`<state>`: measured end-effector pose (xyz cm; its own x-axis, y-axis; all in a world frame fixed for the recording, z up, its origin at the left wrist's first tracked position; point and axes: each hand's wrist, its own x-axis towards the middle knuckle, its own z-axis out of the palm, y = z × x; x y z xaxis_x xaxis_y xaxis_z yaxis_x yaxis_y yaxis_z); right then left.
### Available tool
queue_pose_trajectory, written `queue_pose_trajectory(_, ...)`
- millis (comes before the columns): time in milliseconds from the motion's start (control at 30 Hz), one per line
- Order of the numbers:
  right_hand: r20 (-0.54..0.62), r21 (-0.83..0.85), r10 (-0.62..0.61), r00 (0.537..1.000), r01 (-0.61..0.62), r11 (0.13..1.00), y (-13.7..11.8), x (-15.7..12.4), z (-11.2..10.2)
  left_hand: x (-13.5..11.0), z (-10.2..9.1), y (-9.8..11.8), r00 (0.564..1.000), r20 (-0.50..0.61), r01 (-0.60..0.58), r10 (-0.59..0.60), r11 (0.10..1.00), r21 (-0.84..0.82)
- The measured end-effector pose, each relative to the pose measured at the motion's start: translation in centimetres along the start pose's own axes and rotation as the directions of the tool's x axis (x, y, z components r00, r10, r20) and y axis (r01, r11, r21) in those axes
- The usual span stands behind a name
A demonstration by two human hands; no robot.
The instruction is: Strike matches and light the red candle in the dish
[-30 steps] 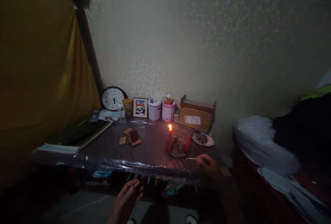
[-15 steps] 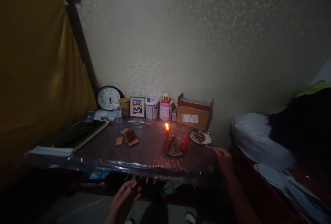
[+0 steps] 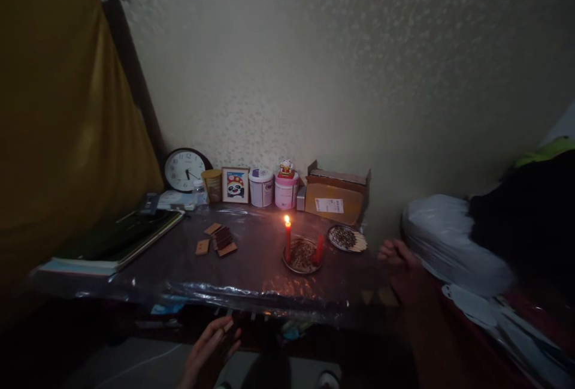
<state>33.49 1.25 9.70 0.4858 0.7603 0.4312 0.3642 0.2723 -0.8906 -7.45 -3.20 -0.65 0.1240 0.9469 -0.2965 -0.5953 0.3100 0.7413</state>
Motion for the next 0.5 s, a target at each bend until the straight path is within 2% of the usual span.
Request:
queue_pose_trajectory(33,0.053,0.008,-0.008,0.999,0.007,1.0,-0.6,-0.7,0.3,-0.1,0.2,0.1,1.0,0.0,-0.005,0.005,1.0,0.0)
queue_pose_trajectory(67,0.197,-0.009,-0.021,0.98,0.024,1.0,-1.1,-1.4,0.9,-0.1,0.3,0.1,1.0,0.001,-0.012,0.012,1.0,0.0)
queue_pose_trajectory(167,0.296,-0.049,-0.025,0.955,0.042,0.998,-1.8,-3.3,3.3,-0.1,0.5,0.0,1.0,-0.006,-0.019,0.019,1.0,0.007)
queue_pose_trajectory(267,0.292,-0.074,0.021,0.956,0.0,0.997,-1.3,-4.1,5.2,-0.3,0.5,0.0,0.999,-0.046,-0.016,0.017,0.999,0.031)
queue_pose_trajectory(333,0.279,-0.097,0.059,0.958,-0.033,0.995,-0.7,-4.0,5.4,-0.5,0.5,0.1,0.998,-0.056,-0.018,0.02,0.999,0.037)
queue_pose_trajectory(500,0.17,-0.2,0.097,0.981,-0.062,0.978,1.6,-2.6,3.3,-1.3,0.8,0.5,0.998,-0.047,-0.033,0.034,0.999,0.027)
